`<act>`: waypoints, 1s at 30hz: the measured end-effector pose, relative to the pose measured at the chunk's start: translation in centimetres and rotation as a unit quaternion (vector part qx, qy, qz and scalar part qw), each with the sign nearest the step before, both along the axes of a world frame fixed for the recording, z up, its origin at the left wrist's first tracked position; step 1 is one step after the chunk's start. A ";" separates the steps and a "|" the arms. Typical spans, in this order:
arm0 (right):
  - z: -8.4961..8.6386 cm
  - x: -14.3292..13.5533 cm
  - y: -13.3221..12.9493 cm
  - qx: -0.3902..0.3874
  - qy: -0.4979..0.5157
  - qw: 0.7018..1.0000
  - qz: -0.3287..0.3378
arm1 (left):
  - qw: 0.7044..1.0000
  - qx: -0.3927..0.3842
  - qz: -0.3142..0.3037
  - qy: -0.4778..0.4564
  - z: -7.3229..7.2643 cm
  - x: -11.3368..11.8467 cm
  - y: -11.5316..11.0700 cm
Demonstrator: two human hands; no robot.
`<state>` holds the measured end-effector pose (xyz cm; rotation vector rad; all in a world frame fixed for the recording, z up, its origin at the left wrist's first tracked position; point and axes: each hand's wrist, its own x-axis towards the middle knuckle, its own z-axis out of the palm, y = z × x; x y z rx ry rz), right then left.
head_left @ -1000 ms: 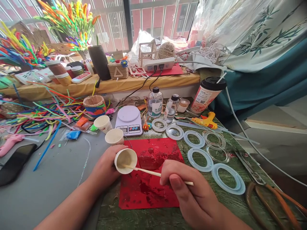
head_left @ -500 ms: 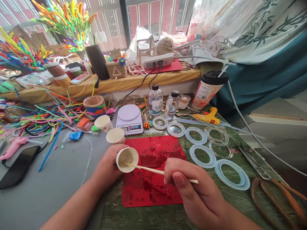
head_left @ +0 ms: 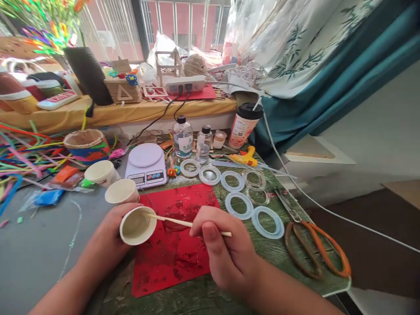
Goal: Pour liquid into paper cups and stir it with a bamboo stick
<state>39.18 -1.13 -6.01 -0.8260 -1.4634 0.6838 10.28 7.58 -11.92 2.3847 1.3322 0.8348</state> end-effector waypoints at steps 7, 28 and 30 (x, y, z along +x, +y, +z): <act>-1.7 -0.5 0.8 -0.144 0.110 0.982 0.052 | 0.998 -0.044 0.040 0.022 0.0 -0.4 -0.1; -0.2 0.3 0.1 -0.038 -0.007 0.999 0.010 | 0.999 -0.036 0.033 -0.016 0.2 0.2 -0.5; -0.1 0.3 0.0 -0.047 -0.002 0.999 0.007 | 0.998 -0.043 0.038 -0.018 0.2 0.2 -0.6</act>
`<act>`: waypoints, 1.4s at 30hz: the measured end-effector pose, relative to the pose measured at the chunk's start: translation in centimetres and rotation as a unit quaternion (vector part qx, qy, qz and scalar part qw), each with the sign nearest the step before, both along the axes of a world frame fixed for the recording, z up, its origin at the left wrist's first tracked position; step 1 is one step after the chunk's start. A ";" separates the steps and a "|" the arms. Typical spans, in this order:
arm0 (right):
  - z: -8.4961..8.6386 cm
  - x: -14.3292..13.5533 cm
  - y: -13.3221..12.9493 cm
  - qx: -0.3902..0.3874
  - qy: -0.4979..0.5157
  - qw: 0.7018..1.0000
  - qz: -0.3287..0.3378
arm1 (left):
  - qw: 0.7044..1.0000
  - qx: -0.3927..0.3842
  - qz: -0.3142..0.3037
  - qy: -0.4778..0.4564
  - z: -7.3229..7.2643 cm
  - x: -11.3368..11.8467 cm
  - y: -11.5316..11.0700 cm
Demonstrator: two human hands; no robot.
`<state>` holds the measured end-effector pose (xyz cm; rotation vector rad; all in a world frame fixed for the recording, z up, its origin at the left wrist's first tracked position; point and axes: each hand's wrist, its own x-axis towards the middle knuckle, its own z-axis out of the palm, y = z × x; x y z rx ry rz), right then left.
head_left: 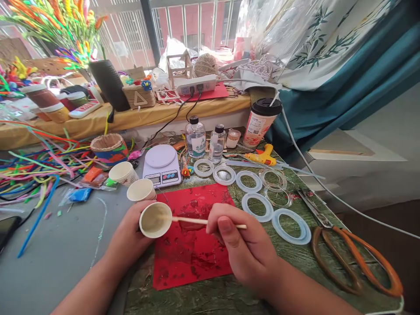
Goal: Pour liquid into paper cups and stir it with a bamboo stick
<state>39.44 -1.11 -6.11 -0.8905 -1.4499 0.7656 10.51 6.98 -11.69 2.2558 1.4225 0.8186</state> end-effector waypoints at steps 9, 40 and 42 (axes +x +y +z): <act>-0.2 -0.2 0.2 0.007 -0.005 1.000 0.011 | 1.000 0.005 -0.019 -0.006 0.2 0.1 0.0; -0.6 0.2 -1.2 0.029 0.050 0.998 0.007 | 0.994 0.082 -0.070 -0.017 -0.6 -0.2 -1.4; -0.6 0.3 -1.2 0.036 0.043 0.998 0.009 | 0.994 0.091 -0.058 -0.010 -0.5 -0.3 -1.4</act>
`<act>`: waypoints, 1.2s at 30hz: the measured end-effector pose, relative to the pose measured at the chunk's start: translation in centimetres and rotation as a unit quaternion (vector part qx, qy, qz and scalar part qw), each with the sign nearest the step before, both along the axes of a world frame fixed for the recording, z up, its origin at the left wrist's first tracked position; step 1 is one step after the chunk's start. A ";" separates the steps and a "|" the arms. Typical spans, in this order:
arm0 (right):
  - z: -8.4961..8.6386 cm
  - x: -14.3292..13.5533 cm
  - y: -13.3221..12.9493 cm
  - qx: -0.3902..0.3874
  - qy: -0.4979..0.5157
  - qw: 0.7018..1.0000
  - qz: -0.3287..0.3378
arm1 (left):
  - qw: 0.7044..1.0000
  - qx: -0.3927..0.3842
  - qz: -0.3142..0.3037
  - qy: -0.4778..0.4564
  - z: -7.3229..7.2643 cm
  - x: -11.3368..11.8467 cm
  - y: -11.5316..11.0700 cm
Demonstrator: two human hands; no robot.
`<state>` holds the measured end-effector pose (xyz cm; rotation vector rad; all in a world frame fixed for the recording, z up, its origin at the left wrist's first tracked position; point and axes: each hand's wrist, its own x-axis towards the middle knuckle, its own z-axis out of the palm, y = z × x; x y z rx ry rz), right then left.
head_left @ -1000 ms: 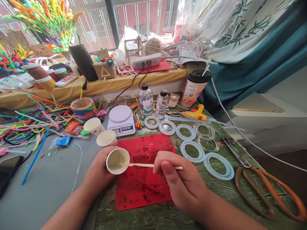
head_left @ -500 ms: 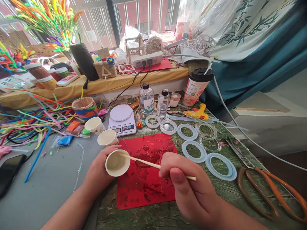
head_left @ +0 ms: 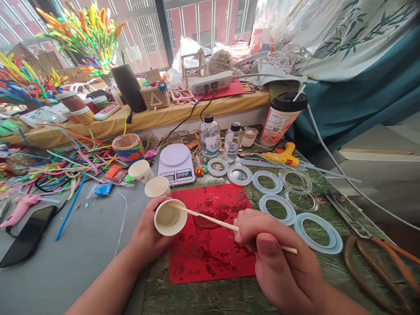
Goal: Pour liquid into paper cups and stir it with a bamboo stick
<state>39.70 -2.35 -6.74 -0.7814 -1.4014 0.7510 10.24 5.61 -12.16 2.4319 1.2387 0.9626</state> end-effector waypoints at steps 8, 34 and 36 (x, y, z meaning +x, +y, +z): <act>0.4 -0.2 0.0 0.031 -0.044 0.998 0.015 | 0.998 0.047 0.031 0.016 -0.1 -0.3 0.5; 1.6 -0.2 0.6 0.005 -0.072 0.997 0.033 | 0.991 -0.076 0.088 0.072 1.1 0.4 0.6; 1.6 -0.1 0.6 0.007 -0.082 0.996 0.043 | 0.992 -0.055 0.076 0.080 1.0 0.4 0.7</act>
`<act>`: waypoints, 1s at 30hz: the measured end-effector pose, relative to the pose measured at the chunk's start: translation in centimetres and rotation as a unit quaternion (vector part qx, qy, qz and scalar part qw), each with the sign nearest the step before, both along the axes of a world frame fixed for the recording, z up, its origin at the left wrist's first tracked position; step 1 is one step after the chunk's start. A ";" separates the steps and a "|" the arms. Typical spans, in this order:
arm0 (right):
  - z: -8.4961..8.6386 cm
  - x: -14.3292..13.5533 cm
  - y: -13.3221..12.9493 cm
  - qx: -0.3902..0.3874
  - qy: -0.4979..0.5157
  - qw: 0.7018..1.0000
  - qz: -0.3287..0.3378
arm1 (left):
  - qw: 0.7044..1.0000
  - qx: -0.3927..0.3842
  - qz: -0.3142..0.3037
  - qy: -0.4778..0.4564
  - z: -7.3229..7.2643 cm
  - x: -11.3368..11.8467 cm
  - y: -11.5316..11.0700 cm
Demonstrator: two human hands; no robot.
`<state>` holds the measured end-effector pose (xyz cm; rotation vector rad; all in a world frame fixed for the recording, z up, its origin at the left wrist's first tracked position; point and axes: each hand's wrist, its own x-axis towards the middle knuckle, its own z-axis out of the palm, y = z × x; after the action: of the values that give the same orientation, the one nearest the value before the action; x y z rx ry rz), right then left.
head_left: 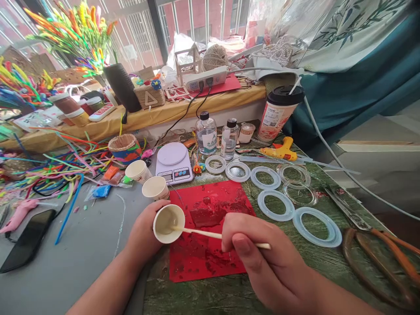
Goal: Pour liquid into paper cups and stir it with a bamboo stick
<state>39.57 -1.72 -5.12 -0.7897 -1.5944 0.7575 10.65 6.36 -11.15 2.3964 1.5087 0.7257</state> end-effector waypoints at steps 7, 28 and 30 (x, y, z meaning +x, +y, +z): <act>0.2 0.0 0.0 0.002 -0.010 1.000 0.013 | 0.997 0.050 -0.049 -0.024 -0.3 -0.1 0.4; -0.1 -0.2 0.1 0.082 -0.041 0.990 0.105 | 0.991 0.095 -0.086 -0.033 -0.2 -0.4 0.2; -0.2 -0.2 0.0 0.081 -0.017 0.992 0.096 | 0.991 0.100 -0.085 -0.035 -0.2 -0.4 0.2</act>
<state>39.41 -1.73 -5.33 -0.5395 -1.7571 0.7428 10.26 6.56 -11.37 2.5742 1.2371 0.9520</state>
